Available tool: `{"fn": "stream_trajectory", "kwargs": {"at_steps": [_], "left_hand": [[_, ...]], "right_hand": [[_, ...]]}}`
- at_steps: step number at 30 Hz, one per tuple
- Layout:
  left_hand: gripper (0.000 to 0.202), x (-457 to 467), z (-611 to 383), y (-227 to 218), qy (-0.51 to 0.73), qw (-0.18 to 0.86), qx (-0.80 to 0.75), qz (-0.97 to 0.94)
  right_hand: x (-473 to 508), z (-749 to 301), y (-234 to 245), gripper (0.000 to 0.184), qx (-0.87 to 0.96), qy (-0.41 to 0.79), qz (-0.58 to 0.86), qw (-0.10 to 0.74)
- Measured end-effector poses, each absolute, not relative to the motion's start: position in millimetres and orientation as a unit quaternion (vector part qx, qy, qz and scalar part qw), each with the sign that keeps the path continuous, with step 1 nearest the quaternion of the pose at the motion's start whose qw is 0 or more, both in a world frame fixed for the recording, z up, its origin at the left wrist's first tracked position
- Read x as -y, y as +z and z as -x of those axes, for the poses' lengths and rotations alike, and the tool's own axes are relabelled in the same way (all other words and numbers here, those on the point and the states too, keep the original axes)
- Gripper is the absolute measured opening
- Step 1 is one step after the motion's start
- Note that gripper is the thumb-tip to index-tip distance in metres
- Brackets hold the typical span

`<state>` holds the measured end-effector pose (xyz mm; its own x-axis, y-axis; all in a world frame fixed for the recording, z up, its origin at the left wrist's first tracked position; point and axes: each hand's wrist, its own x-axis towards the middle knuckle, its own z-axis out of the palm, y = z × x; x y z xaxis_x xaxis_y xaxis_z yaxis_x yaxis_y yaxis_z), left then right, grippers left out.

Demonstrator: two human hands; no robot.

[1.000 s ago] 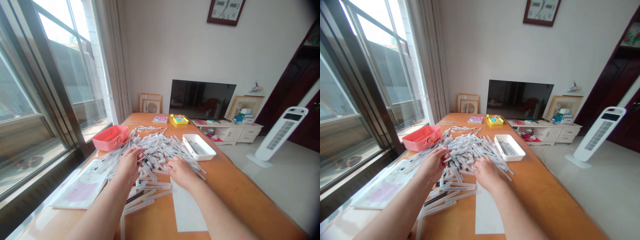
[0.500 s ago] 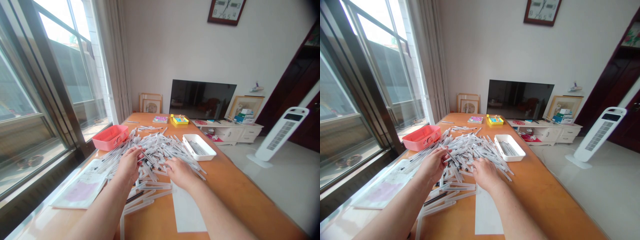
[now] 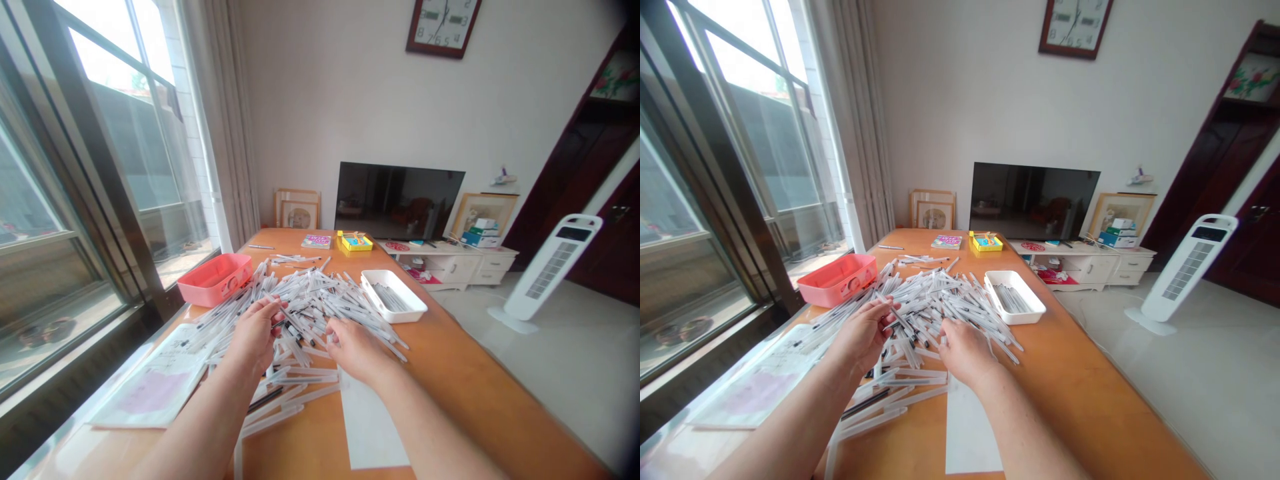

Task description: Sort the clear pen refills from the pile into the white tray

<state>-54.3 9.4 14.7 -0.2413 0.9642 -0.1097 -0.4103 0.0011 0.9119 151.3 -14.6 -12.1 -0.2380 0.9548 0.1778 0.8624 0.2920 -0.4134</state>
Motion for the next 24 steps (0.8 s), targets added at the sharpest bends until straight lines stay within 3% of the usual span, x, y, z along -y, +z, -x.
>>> {"fn": "stream_trajectory", "kwargs": {"at_steps": [6, 12, 20, 24], "left_hand": [[0.032, -10, 55, 13, 0.637, 0.544, -0.45, -0.309], [0.028, -10, 54, 11, 0.642, 0.549, -0.435, -0.311], [0.022, -6, 51, 14, 0.643, 0.571, -0.409, -0.307], [0.018, -4, 50, 17, 0.648, 0.573, -0.399, -0.303]], "right_hand": [[13, -149, -17, 0.03, 0.769, 0.142, 0.567, 0.258], [13, -154, -19, 0.01, 0.75, 0.168, 0.55, 0.327], [18, -141, -15, 0.024, 0.565, 0.496, 0.461, 0.473], [19, -141, -9, 0.03, 0.473, 0.569, 0.445, 0.504]]}}
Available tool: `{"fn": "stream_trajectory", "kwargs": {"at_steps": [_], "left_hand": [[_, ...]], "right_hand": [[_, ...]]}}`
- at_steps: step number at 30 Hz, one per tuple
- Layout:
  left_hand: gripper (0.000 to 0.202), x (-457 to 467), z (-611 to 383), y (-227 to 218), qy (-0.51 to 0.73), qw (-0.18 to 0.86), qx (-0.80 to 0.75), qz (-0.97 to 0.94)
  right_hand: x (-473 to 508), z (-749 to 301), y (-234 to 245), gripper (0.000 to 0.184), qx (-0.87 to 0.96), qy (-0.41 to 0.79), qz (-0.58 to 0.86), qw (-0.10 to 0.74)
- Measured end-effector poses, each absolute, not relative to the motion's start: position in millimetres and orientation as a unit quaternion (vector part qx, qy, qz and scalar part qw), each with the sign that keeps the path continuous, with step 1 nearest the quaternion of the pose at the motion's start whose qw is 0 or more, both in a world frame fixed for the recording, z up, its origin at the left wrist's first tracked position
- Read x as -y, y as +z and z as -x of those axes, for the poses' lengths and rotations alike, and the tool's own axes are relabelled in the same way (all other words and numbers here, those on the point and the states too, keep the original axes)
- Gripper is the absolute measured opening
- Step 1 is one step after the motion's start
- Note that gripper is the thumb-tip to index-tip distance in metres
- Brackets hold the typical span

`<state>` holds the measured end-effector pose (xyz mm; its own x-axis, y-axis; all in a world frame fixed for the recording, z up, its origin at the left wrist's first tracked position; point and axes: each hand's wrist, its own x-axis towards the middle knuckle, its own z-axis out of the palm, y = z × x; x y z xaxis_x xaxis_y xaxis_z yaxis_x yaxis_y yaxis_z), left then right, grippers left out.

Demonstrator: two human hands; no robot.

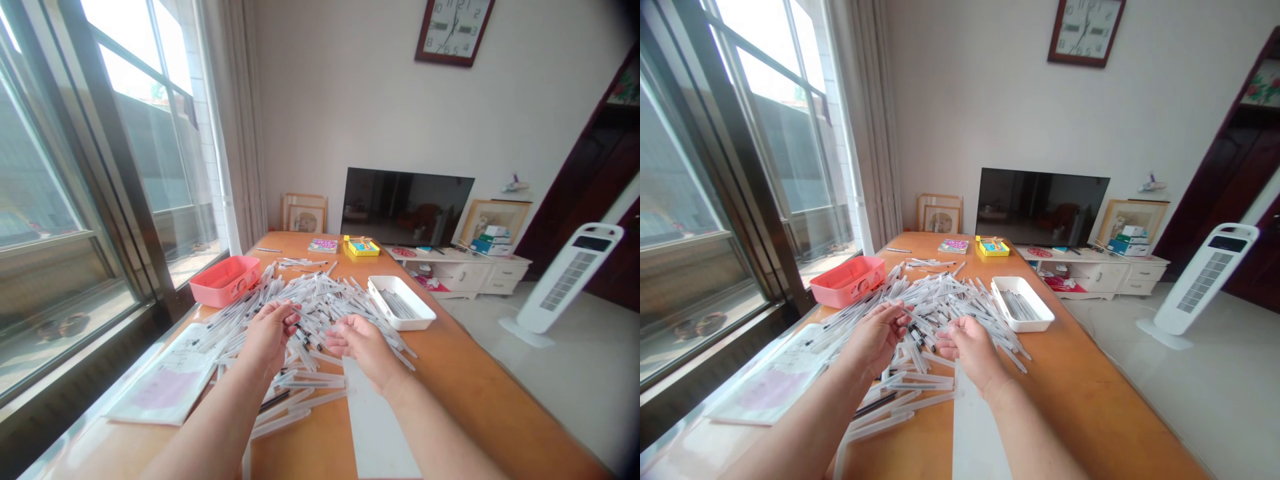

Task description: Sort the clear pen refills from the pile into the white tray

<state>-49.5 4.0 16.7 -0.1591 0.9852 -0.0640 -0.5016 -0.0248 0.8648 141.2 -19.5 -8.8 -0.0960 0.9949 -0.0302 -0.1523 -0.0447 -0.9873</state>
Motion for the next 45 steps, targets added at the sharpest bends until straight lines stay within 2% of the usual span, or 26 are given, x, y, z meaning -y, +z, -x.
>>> {"fn": "stream_trajectory", "kwargs": {"at_steps": [6, 11, 33, 41, 45], "left_hand": [[0.017, -3, 46, 17, 0.657, 0.579, -0.386, -0.292], [0.019, -3, 45, 17, 0.663, 0.574, -0.382, -0.292], [0.029, 3, 37, 15, 0.612, 0.592, -0.398, -0.343], [0.022, 5, 34, 15, 0.591, 0.603, -0.402, -0.355], [0.025, 8, 30, 18, 0.605, 0.603, -0.389, -0.345]], "right_hand": [[20, -145, -9, 0.027, 0.385, 0.613, 0.41, 0.554], [22, -141, -6, 0.028, 0.346, 0.648, 0.382, 0.561], [23, -137, -10, 0.023, 0.357, 0.641, 0.377, 0.566], [24, -138, -6, 0.026, 0.363, 0.624, 0.385, 0.574], [24, -138, -5, 0.026, 0.358, 0.614, 0.388, 0.587]]}}
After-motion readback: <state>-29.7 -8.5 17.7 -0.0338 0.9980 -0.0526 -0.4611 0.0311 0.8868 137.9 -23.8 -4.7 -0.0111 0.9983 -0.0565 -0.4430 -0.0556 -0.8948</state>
